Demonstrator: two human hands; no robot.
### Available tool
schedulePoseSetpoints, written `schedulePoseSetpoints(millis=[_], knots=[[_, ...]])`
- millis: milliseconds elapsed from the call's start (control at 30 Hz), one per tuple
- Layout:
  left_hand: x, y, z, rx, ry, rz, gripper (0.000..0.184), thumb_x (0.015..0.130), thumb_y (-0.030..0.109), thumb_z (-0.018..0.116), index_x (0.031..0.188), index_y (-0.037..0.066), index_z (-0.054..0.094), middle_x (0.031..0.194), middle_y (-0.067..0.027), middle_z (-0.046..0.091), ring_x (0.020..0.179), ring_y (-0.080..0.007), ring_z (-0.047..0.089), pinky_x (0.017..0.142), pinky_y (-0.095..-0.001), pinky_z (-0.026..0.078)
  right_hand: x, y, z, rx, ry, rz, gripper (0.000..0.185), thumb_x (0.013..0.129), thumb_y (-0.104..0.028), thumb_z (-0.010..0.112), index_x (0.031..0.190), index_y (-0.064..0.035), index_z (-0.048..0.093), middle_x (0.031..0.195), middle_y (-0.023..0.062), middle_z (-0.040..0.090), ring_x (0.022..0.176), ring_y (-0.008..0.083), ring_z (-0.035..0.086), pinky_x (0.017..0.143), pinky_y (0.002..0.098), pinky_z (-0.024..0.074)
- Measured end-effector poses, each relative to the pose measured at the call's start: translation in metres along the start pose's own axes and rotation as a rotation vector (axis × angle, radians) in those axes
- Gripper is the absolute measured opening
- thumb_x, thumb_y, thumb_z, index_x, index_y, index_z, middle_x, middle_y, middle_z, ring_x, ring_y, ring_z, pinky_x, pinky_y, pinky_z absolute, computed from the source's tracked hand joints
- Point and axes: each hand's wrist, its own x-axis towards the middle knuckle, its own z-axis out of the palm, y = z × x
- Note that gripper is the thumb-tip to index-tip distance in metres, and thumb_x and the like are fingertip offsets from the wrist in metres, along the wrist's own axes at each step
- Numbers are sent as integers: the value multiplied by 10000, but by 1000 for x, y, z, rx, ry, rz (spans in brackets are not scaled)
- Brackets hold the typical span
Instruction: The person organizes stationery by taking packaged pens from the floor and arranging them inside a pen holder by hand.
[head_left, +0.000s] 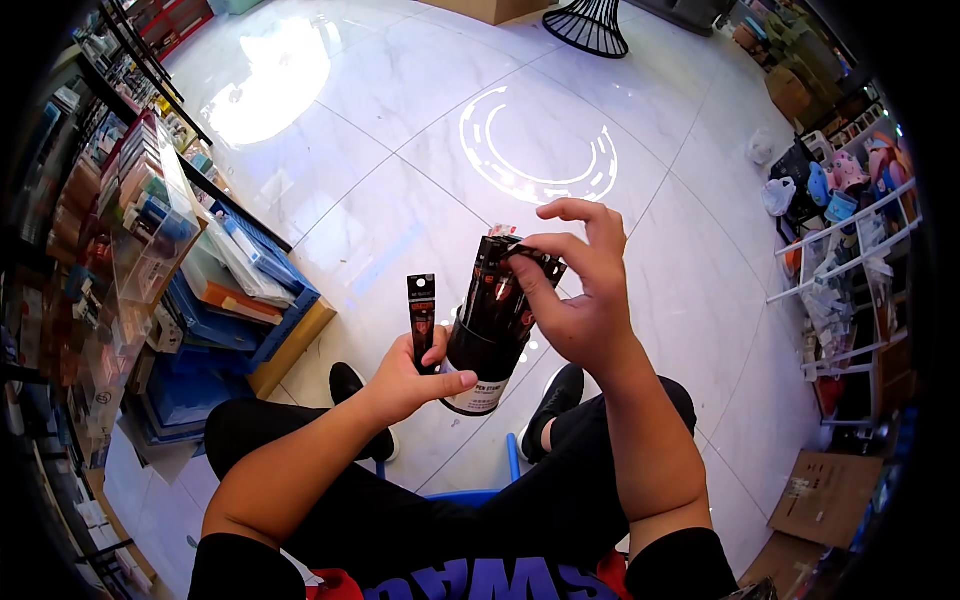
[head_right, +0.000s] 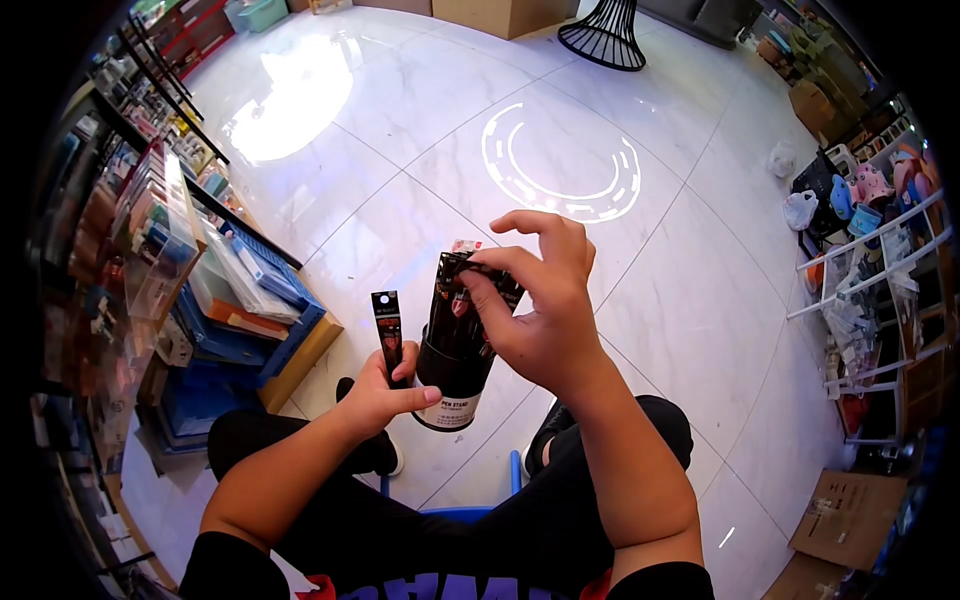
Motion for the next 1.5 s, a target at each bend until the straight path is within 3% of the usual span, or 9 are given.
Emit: schedulePoseSetpoints(millis=[167, 367, 500, 733, 933, 967, 1000, 1067, 1500], knots=[[-1, 6, 2, 10, 17, 10, 543, 864, 91, 865, 797, 169, 332, 865, 26, 523, 809, -85, 509, 690, -268, 436, 0, -6, 0, -26, -139, 2, 113, 786, -97, 826, 874, -75, 758, 1336, 83, 627, 1294, 323, 468, 1105, 471, 288], [2, -6, -4, 127, 16, 32, 554, 834, 112, 881, 789, 173, 332, 823, 43, 473, 775, -69, 465, 670, -263, 403, 1, -12, -1, -93, -126, 63, 365, 777, -236, 852, 1097, -104, 737, 1375, 89, 603, 1347, 329, 456, 1157, 509, 249], [-2, 11, 9, 249, 40, -53, 579, 819, 169, 907, 764, 177, 331, 761, 61, 424, 730, -58, 421, 643, -255, 372, -2, -29, 2, -297, -247, -142, 485, 775, -408, 849, 1161, -136, 736, 1427, 95, 574, 1414, 309, 419, 1217, 570, 179], [-2, 9, 16, 272, 17, -5, 595, 806, 233, 928, 752, 176, 337, 753, 70, 429, 719, -51, 408, 646, -250, 363, -13, -28, 15, -200, -320, -180, 159, 821, -234, 823, 908, -155, 716, 1302, 24, 660, 1422, 299, 445, 1225, 604, 160], [0, 15, 12, 307, 10, -56, 582, 819, 157, 907, 763, 159, 328, 794, 58, 470, 773, -63, 455, 688, -249, 403, -2, -18, -1, 85, -265, 49, 159, 900, -93, 765, 986, -153, 646, 1036, -58, 731, 1336, 307, 558, 1227, 578, 131], [2, 15, 12, 272, 8, -36, 575, 823, 138, 899, 766, 158, 328, 798, 54, 475, 773, -64, 460, 690, -250, 405, 2, -17, -8, 201, -179, 40, 179, 967, -12, 692, 1080, -116, 602, 1047, -3, 740, 1203, 279, 659, 1192, 516, 304], [6, 6, 12, 199, 5, 45, 567, 824, 117, 892, 767, 160, 329, 787, 52, 474, 754, -66, 459, 685, -249, 405, -1, -13, -5, 643, -69, 228, 190, 1017, 27, 630, 1146, -83, 546, 1042, 71, 745, 1028, 220, 723, 1015, 385, 513], [6, -3, 9, 116, 22, 112, 552, 830, 91, 877, 770, 164, 333, 779, 52, 474, 723, -63, 446, 673, -246, 402, 0, 1, -15, 849, 81, 300, 176, 1047, 7, 609, 1177, -46, 504, 1038, 124, 735, 880, 184, 714, 803, 321, 572], [1, -6, -15, 16, 58, 52, 527, 858, 90, 858, 806, 183, 342, 822, 65, 474, 706, -17, 401, 591, -200, 332, 1, 18, -21, 588, 231, 238, 140, 1026, 11, 642, 1111, -46, 547, 961, 66, 699, 766, 116, 632, 738, 275, 523]])
